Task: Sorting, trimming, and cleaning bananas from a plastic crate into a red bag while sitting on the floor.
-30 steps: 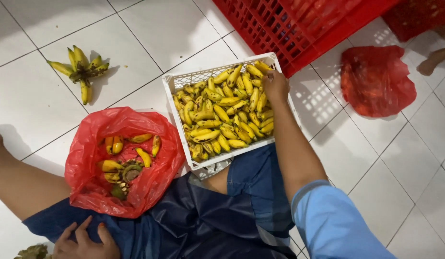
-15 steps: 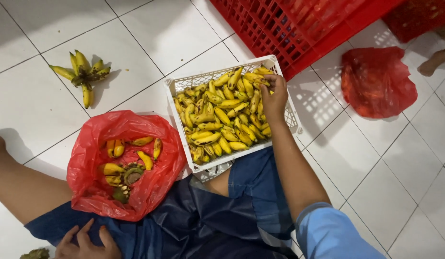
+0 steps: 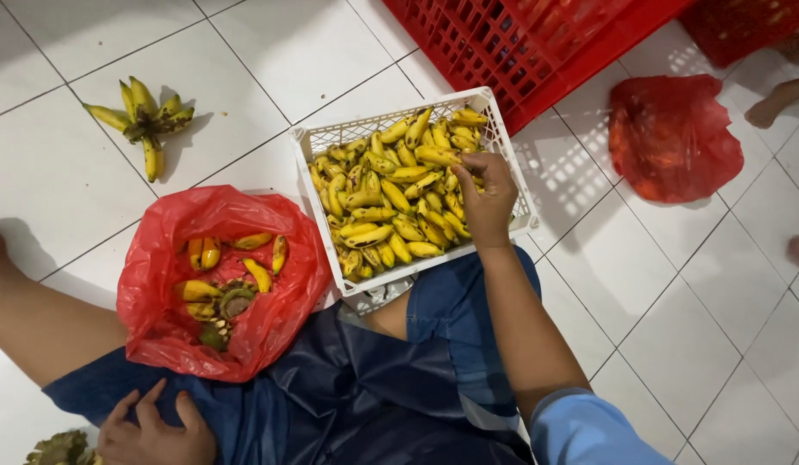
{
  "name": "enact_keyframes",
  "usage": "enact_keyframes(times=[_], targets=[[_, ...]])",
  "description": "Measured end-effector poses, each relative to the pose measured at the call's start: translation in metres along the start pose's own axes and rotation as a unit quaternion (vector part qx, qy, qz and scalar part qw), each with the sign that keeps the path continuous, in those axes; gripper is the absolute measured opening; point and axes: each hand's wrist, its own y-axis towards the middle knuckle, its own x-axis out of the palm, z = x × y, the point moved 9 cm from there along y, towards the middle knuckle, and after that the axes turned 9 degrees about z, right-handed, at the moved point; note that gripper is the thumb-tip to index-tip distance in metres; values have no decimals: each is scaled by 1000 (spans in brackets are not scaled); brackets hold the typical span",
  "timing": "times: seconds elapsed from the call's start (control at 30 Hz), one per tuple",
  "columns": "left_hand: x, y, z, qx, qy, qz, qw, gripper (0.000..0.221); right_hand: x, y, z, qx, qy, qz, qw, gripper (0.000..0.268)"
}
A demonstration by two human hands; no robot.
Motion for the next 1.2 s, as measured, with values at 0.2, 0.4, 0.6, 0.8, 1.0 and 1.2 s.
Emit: enact_keyframes(times=[0.2,0.4,0.6,0.8,1.0,1.2], targets=[[-12,11,9,16,-51,20,998,19,-2,-26,22,149,4,-60,987,13],[-7,9,4,11,-38,-13,999,23,3,-33,21,78,-75,-58,992,19],[-3,9,-1,-7,-45,-40,998,26,112,-76,11,150,-39,-370,916,45],[4,2,-8,-19,-28,-64,997,25,162,-83,-8,140,-166,-554,804,58],[0,5,-6,-30,-45,-54,997,22,175,-30,3,292,-114,-452,835,35],[1,5,-7,-42,-55,-65,995,23,162,-11,-18,285,-87,-413,861,35]])
